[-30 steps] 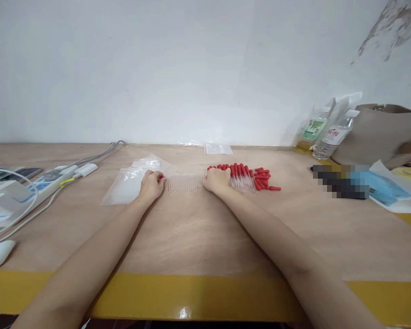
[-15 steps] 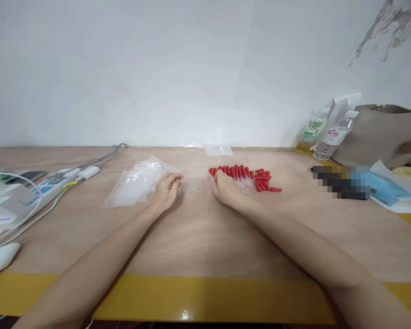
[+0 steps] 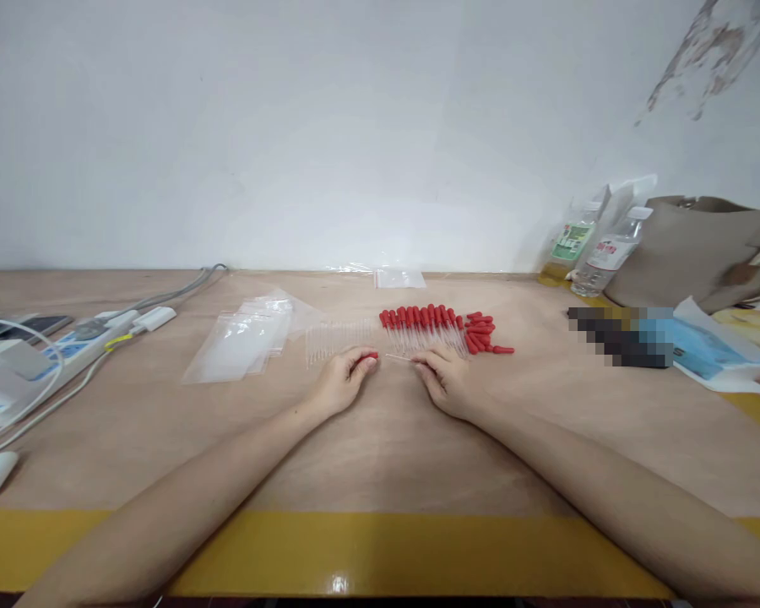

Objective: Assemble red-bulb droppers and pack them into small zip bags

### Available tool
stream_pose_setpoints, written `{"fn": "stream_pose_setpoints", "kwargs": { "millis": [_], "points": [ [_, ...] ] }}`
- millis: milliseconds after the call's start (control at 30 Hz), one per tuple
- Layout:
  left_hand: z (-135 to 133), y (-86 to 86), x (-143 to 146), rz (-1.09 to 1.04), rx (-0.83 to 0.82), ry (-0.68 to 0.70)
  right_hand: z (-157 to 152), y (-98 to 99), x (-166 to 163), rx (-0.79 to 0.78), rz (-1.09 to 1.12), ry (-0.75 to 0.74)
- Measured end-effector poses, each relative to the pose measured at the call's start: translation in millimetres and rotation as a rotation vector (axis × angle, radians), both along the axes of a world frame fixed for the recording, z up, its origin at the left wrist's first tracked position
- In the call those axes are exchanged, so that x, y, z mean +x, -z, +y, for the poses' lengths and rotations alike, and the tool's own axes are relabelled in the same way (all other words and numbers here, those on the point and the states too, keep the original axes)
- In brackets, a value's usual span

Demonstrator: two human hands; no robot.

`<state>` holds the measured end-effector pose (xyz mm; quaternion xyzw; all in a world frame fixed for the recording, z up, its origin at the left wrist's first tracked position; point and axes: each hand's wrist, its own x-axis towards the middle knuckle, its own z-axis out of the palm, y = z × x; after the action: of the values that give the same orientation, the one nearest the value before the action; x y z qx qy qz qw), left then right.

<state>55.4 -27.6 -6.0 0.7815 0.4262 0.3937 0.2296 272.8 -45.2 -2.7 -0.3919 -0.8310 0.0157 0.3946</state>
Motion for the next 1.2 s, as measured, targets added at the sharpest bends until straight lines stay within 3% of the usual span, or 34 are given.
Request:
{"fn": "stream_pose_setpoints", "kwargs": {
  "millis": [333, 633, 967, 1200],
  "points": [
    [-3.7, -7.7, 2.1, 0.029, 0.063, 0.022, -1.3, 3.7, -7.5, 0.010, -0.074, -0.013],
    [-1.7, -1.2, 1.6, -0.095, -0.104, 0.028, -0.8, 2.5, -4.0, -0.006, -0.090, -0.055],
    [-13.4, -7.9, -0.1, 0.087, -0.014, 0.159, 5.2, -2.2, 8.5, -0.020, -0.230, -0.100],
    [-14.7, -6.5, 0.9, 0.179, 0.117, 0.138, -2.3, -9.8, 1.1, -0.014, -0.303, -0.063]
  ]
}}
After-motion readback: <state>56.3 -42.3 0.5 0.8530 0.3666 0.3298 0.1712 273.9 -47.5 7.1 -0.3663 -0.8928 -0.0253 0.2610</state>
